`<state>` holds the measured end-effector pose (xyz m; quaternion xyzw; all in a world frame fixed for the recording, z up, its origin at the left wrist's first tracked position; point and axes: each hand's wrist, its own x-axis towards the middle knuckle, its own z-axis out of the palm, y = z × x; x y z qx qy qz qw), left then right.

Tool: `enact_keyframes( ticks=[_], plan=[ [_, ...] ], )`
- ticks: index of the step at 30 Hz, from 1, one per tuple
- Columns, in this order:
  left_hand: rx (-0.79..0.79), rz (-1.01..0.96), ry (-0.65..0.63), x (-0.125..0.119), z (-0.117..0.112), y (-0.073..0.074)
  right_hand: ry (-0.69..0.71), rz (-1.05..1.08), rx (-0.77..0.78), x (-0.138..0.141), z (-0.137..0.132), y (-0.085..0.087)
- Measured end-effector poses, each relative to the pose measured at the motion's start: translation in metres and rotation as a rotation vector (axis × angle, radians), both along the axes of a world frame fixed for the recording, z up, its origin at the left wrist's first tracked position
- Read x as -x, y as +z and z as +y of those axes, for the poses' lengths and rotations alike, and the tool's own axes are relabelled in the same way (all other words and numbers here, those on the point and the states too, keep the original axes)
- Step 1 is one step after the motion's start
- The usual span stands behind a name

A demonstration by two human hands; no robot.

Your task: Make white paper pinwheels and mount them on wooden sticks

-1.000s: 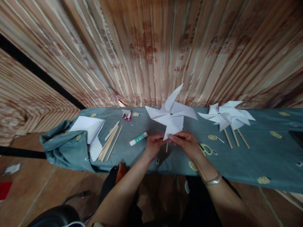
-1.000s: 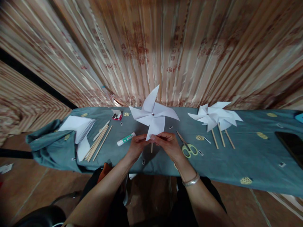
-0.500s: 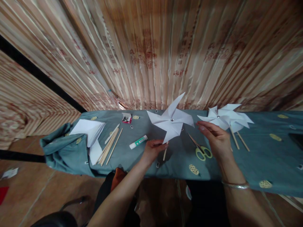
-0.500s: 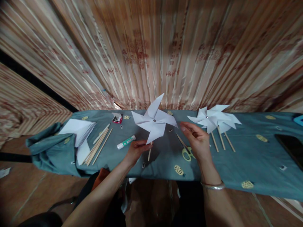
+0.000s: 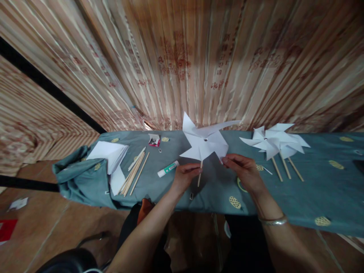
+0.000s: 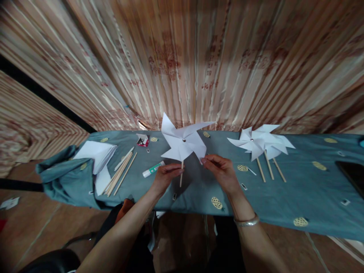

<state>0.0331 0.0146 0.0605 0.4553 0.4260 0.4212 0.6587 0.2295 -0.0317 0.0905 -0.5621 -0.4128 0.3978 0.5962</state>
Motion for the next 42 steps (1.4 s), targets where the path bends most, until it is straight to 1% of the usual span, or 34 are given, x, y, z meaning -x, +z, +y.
enact_keyframes(
  ticks=[4,9,17,25,27,32,38,42],
  plan=[
    [-0.021,0.002,0.008,0.0,0.001,-0.002,0.067,0.013,0.036,0.012,0.001,-0.001],
    [-0.021,-0.014,0.007,-0.001,0.0,-0.001,0.117,0.089,0.098,0.021,0.001,-0.003],
    [-0.035,-0.009,-0.015,-0.003,-0.002,0.001,0.188,0.101,0.108,0.03,0.0,0.0],
    [-0.04,-0.044,-0.092,-0.005,-0.004,0.005,0.231,0.165,0.126,0.043,0.003,-0.001],
    [-0.04,-0.047,-0.089,-0.005,-0.004,0.005,0.226,0.167,0.126,0.043,0.002,0.0],
    [-0.018,-0.036,-0.026,-0.005,-0.002,0.002,0.206,0.145,0.093,0.037,0.0,0.004],
    [-0.005,-0.005,-0.003,-0.004,-0.001,0.002,0.269,0.134,0.101,0.031,-0.006,0.008],
    [0.0,-0.027,-0.023,-0.005,-0.001,0.004,0.299,0.131,0.107,0.033,-0.005,0.006]
  ],
)
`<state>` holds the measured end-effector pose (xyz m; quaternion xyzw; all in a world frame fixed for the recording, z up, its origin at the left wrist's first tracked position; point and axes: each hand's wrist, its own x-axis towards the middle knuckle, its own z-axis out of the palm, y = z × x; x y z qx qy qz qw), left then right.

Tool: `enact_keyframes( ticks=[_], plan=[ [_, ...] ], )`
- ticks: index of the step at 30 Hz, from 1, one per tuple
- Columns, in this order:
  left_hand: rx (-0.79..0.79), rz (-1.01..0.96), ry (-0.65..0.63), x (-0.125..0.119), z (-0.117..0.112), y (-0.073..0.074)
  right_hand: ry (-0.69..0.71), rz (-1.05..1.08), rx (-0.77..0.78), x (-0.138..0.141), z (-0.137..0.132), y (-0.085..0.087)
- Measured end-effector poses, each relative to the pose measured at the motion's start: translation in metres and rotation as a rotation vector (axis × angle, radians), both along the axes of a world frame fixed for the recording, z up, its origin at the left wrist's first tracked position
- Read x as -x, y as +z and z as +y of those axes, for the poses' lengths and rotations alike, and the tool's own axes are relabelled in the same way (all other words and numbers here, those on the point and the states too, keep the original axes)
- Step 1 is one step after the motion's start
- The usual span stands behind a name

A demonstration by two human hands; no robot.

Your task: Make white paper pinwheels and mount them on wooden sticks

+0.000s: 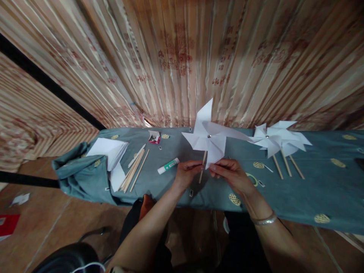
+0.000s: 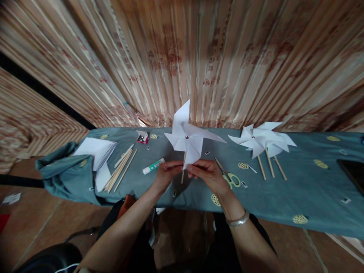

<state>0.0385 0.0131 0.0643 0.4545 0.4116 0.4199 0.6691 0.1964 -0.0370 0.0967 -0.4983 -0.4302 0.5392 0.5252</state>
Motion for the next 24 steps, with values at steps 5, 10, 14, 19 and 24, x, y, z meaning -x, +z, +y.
enact_keyframes(
  ticks=[5,10,14,19,24],
  plan=[
    [-0.038,-0.013,-0.092,-0.002,-0.002,0.002,-0.006,-0.062,0.018,0.008,0.006,-0.006],
    [-0.042,0.022,-0.046,0.0,-0.001,0.0,0.143,-0.188,-0.053,0.006,-0.003,0.007],
    [-0.021,0.025,-0.007,0.006,0.001,-0.004,-0.012,-0.231,-0.13,-0.019,-0.021,0.03],
    [-0.012,0.039,-0.025,0.013,0.001,-0.008,-0.644,-0.237,-0.314,-0.052,-0.028,0.037],
    [-0.028,0.082,-0.09,0.018,0.0,-0.01,-0.633,-0.396,-0.25,-0.059,-0.012,0.014]
  ],
)
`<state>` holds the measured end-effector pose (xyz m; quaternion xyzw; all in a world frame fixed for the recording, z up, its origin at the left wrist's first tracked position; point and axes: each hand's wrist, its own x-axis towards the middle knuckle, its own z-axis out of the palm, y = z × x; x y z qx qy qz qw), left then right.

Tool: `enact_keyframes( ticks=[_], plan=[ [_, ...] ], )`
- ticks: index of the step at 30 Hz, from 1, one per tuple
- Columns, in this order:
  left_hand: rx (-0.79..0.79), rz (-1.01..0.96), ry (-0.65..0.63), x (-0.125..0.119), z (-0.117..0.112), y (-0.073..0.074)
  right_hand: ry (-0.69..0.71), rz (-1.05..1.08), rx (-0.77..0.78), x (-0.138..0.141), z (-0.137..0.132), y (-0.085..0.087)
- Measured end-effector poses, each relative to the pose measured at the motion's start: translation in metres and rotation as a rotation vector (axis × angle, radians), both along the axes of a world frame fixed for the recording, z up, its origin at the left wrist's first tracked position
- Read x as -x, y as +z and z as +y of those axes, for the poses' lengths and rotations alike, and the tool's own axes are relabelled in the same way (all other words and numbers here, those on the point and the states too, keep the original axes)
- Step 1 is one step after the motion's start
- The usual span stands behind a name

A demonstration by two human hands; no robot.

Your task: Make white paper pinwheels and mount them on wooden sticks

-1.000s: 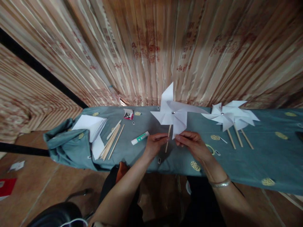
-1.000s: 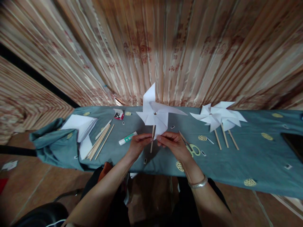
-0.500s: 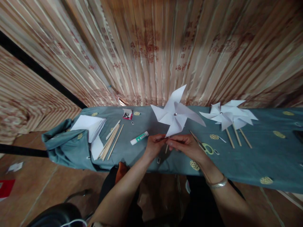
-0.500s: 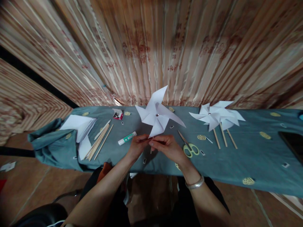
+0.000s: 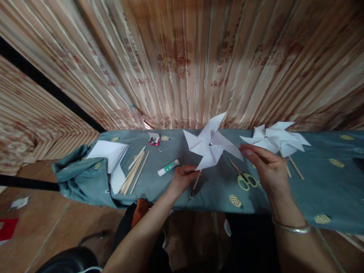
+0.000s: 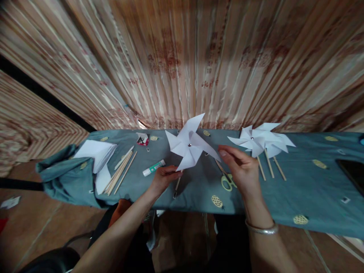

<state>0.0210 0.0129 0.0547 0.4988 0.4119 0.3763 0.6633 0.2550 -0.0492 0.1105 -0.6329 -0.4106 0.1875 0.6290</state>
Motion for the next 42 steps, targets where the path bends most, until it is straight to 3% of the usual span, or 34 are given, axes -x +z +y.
enact_keyframes(
  ticks=[7,14,24,42],
  plan=[
    [0.012,-0.028,0.014,0.001,0.002,0.002,0.059,0.128,0.081,0.007,0.009,-0.016],
    [0.04,-0.055,0.071,0.0,0.003,-0.001,0.22,0.205,0.139,0.021,0.01,-0.018],
    [0.004,-0.039,0.105,0.0,0.004,0.0,0.349,0.13,0.164,0.041,0.011,-0.02],
    [-0.029,-0.068,0.066,-0.008,0.0,0.006,0.444,0.212,0.21,0.068,0.012,-0.023]
  ],
)
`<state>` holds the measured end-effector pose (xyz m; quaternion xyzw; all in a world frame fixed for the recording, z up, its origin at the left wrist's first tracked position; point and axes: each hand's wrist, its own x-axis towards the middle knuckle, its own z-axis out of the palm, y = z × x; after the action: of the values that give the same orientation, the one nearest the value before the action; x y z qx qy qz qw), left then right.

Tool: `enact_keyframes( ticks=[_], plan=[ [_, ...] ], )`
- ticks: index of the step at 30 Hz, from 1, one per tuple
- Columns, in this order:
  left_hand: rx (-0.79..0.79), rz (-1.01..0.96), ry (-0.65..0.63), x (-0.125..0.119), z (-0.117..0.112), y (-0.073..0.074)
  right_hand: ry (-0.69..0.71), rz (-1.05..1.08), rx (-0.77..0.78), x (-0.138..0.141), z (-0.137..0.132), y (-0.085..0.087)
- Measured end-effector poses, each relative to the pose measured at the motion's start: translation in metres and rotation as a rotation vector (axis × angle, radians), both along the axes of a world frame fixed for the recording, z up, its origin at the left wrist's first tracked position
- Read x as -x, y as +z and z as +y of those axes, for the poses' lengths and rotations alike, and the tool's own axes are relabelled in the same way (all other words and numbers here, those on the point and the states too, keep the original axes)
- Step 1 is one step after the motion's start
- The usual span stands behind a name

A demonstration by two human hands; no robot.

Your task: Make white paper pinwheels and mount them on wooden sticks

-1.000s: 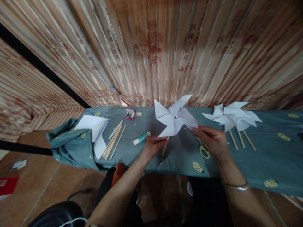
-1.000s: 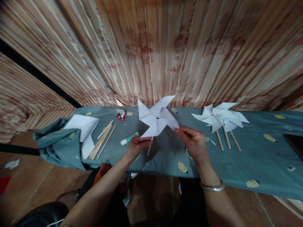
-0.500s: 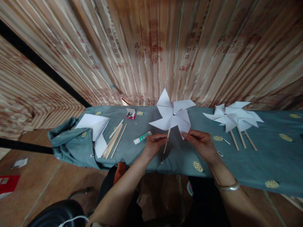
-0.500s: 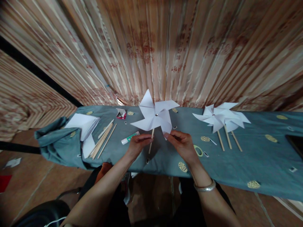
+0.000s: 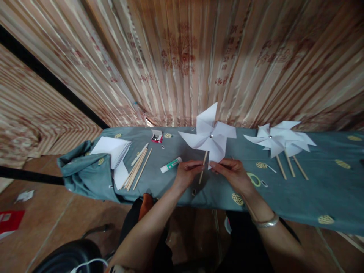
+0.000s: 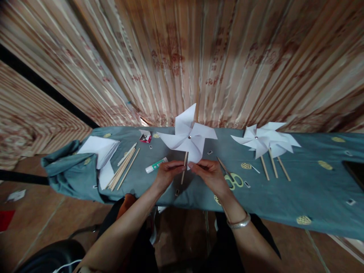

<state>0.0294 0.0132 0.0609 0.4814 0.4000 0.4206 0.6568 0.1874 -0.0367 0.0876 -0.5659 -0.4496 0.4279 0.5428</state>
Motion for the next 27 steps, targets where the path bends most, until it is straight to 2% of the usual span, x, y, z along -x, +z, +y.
enact_keyframes(
  ticks=[6,15,21,27],
  plan=[
    [0.024,-0.014,0.005,-0.003,-0.001,-0.002,0.025,0.038,0.042,0.005,0.002,-0.002],
    [0.015,-0.033,-0.047,-0.006,-0.002,0.003,0.037,0.03,0.081,0.008,0.004,0.004],
    [0.074,-0.067,-0.028,-0.005,-0.001,0.006,0.16,-0.098,0.06,-0.005,0.001,0.007],
    [0.146,-0.14,0.076,-0.009,0.0,0.008,0.208,-0.333,0.13,-0.005,-0.005,-0.007]
  ],
)
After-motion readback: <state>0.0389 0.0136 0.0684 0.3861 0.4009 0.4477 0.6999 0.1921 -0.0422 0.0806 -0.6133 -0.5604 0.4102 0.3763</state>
